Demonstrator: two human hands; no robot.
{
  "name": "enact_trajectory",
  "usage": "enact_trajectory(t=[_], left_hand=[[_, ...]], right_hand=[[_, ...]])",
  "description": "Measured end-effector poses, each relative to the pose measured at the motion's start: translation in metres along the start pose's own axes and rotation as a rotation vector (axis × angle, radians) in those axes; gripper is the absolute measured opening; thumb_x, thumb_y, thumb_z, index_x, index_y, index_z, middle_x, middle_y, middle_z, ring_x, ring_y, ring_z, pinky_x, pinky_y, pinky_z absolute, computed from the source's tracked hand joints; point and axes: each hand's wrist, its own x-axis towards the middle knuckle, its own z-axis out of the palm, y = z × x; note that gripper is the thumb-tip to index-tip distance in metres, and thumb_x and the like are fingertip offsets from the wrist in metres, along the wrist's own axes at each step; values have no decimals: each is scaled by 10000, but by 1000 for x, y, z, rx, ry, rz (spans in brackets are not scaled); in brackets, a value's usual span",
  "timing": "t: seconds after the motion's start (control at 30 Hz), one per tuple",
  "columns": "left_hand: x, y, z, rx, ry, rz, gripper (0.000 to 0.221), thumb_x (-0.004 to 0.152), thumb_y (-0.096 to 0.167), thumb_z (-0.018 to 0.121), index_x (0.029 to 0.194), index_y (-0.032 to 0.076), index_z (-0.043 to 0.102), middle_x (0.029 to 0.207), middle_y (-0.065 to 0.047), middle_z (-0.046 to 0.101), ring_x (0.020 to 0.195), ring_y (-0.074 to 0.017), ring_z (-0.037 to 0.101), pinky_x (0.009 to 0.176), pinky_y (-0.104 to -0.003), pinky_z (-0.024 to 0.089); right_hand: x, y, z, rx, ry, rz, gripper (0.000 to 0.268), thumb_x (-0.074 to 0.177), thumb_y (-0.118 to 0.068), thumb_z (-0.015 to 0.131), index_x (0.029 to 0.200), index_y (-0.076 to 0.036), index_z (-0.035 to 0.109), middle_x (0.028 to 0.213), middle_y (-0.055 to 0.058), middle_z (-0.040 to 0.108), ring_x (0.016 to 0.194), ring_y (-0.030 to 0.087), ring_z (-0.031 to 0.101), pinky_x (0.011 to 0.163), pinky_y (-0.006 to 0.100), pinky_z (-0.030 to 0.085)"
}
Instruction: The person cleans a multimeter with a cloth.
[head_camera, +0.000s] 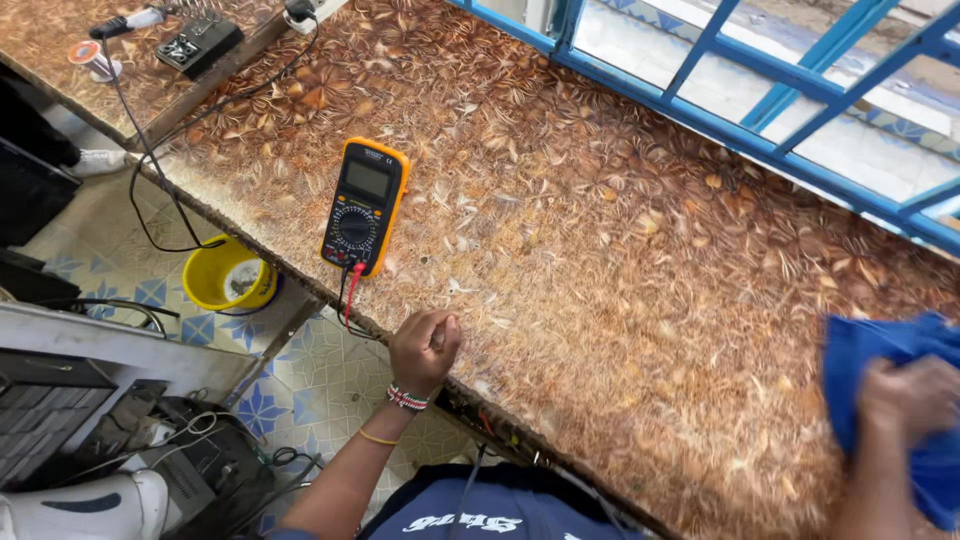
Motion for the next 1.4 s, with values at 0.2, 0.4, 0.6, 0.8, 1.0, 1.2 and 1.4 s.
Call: enact_trajectory(t=[0.2, 0.4, 0.6, 0.8, 1.0, 1.2, 1.4], left_hand=[[15, 25, -8, 5, -11, 74, 83, 917, 110, 682, 899, 65, 750, 772, -118, 704, 682, -336, 690, 621, -409, 573], [14, 22, -12, 3, -46, -28, 154, 984, 129, 633, 968, 17, 738, 746, -139, 656, 682, -350, 683, 595, -434, 557], [14, 14, -12, 56, -41, 1, 120, 969, 174, 665, 988, 84, 743, 775, -105, 668, 720, -336, 704, 617, -433, 570], [24, 33, -24, 163, -141, 52, 200, 1027, 208, 535, 1000, 124, 715, 897, -83, 682, 811, -316, 631, 678, -437, 472], [18, 34, -16, 188, -119, 34, 206, 1051, 192, 593, 989, 71, 747, 850, -71, 686, 740, -241, 626, 625, -388, 480], [17, 39, -17, 256, -95, 50, 216, 1074, 190, 629, 919, 83, 734, 815, -104, 649, 751, -325, 622, 677, -474, 477], [9, 5, -9, 311, -58, 88, 240, 1100, 218, 616, 1003, 92, 797, 848, -90, 740, 690, -287, 661, 622, -421, 498]], right_hand=[[91, -144, -319, 884, -162, -191, 730, 779, -372, 763, 1379, 38, 688, 1363, 297, 662, 1254, 481, 619, 1029, 558, 468], [103, -139, -528, 1334, -484, -393, 673, 967, -528, 568, 1555, -214, 477, 1611, 90, 444, 1504, 304, 381, 1223, 486, 245], [41, -12, -444, 1137, -526, -169, 765, 904, -472, 703, 1528, -52, 565, 1491, 236, 595, 1390, 421, 538, 1183, 496, 369], [-47, 152, -354, 766, -1187, 381, 958, 965, -681, 307, 1659, -32, 187, 1715, 241, 142, 1561, 449, 126, 1211, 602, 102], [-92, 111, -263, 342, -1040, 646, 1023, 1015, -608, 523, 1534, 218, 215, 1528, 522, 307, 1437, 630, 230, 1111, 725, 184], [62, -32, -448, 1006, -1164, 158, 968, 977, -653, 344, 1617, 42, 137, 1696, 291, 74, 1576, 426, 8, 1247, 575, -36], [21, -45, -490, 1316, -736, -350, 834, 1002, -669, 375, 1648, -166, 217, 1730, 68, 147, 1601, 292, 81, 1280, 457, 65]])
